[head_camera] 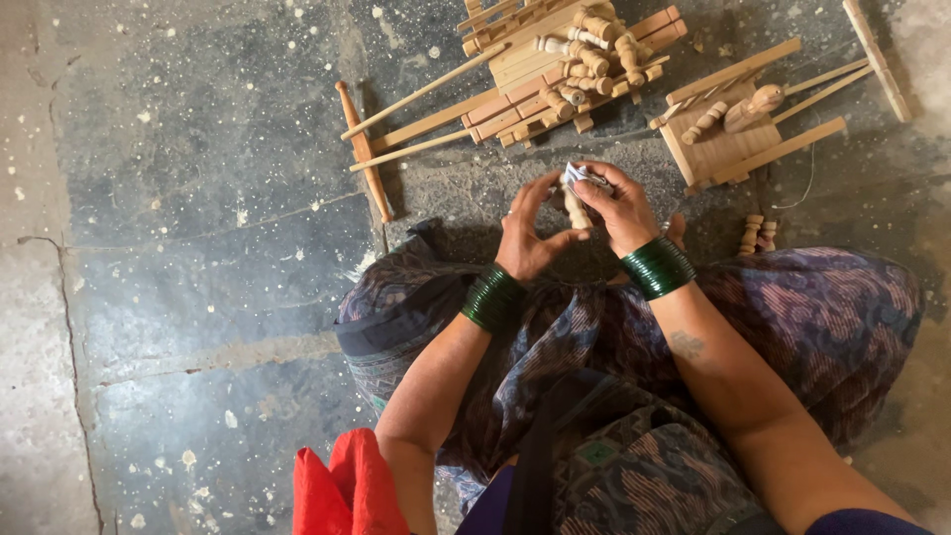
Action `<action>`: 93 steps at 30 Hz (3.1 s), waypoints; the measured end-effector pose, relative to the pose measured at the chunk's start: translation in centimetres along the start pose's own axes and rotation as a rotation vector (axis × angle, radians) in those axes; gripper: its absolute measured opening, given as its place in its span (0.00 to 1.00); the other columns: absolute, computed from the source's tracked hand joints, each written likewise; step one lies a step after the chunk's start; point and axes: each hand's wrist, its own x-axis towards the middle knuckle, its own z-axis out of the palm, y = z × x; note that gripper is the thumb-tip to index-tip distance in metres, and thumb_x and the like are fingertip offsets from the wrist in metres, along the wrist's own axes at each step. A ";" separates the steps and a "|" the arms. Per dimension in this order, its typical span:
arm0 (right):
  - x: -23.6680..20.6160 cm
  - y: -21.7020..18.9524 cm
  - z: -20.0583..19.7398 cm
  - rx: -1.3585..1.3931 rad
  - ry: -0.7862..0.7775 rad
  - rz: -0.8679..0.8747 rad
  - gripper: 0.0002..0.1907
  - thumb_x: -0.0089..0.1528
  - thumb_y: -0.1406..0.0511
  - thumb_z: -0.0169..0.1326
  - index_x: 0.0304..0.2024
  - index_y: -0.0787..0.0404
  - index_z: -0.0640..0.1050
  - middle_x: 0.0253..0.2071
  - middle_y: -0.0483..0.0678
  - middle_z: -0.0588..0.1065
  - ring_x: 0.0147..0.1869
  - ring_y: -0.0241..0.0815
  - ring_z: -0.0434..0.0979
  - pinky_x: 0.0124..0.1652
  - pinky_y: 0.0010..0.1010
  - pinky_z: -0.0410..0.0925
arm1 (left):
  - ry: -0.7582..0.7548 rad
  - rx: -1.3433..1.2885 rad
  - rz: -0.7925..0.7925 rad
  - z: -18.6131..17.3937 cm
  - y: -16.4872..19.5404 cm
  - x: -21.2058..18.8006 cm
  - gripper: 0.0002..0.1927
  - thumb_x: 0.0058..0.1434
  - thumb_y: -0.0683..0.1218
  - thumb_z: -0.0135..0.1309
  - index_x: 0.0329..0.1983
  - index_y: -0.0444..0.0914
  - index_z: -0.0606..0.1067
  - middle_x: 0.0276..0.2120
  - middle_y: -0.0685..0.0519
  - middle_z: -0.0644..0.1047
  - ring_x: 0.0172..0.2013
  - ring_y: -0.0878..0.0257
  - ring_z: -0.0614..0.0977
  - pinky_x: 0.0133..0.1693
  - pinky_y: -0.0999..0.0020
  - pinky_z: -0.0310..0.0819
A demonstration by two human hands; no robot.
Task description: The person sits on the floor and wipes small wooden toy parts, including turned wooden pieces and a small wooden cart frame, one at a time with a white cloth, then sets the wiped pieces back on the floor with the other toy parts.
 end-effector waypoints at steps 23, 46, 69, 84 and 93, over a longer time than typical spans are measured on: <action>-0.1 -0.8 0.1 -0.529 -0.135 -0.114 0.13 0.66 0.63 0.56 0.53 0.54 0.80 0.47 0.50 0.81 0.40 0.37 0.81 0.39 0.27 0.75 | 0.198 0.080 -0.068 0.0 -1.0 0.1 0.50 0.47 0.53 0.74 0.70 0.37 0.61 0.63 0.40 0.67 0.63 0.45 0.69 0.64 0.46 0.68; -0.2 -0.3 0.5 -0.191 0.018 -0.090 0.16 0.64 0.63 0.58 0.53 0.58 0.79 0.51 0.46 0.79 0.52 0.33 0.79 0.52 0.27 0.73 | 0.028 -0.041 -0.021 0.3 -0.3 -0.5 0.51 0.44 0.50 0.76 0.70 0.41 0.63 0.65 0.42 0.66 0.63 0.48 0.73 0.55 0.54 0.80; -1.0 -1.3 1.7 -0.875 0.015 -0.479 0.14 0.60 0.68 0.62 0.49 0.55 0.80 0.53 0.50 0.77 0.55 0.44 0.79 0.53 0.34 0.74 | 0.069 0.206 0.066 0.2 -0.4 0.0 0.52 0.45 0.49 0.72 0.71 0.37 0.58 0.64 0.40 0.65 0.65 0.46 0.67 0.63 0.48 0.68; -0.9 -2.8 1.4 -0.837 -0.079 -0.438 0.10 0.65 0.68 0.58 0.49 0.57 0.82 0.54 0.49 0.78 0.55 0.43 0.79 0.54 0.34 0.74 | 0.045 -0.069 -0.002 -0.1 -0.8 -0.2 0.46 0.49 0.51 0.72 0.69 0.38 0.64 0.59 0.43 0.73 0.56 0.52 0.78 0.57 0.55 0.77; -0.7 -2.3 0.9 -0.676 -0.109 -0.202 0.10 0.64 0.63 0.58 0.46 0.58 0.81 0.46 0.47 0.78 0.44 0.36 0.79 0.43 0.27 0.73 | 0.176 -0.245 -0.158 -0.6 -0.3 -0.2 0.45 0.51 0.47 0.71 0.70 0.38 0.61 0.62 0.42 0.71 0.53 0.54 0.80 0.53 0.57 0.81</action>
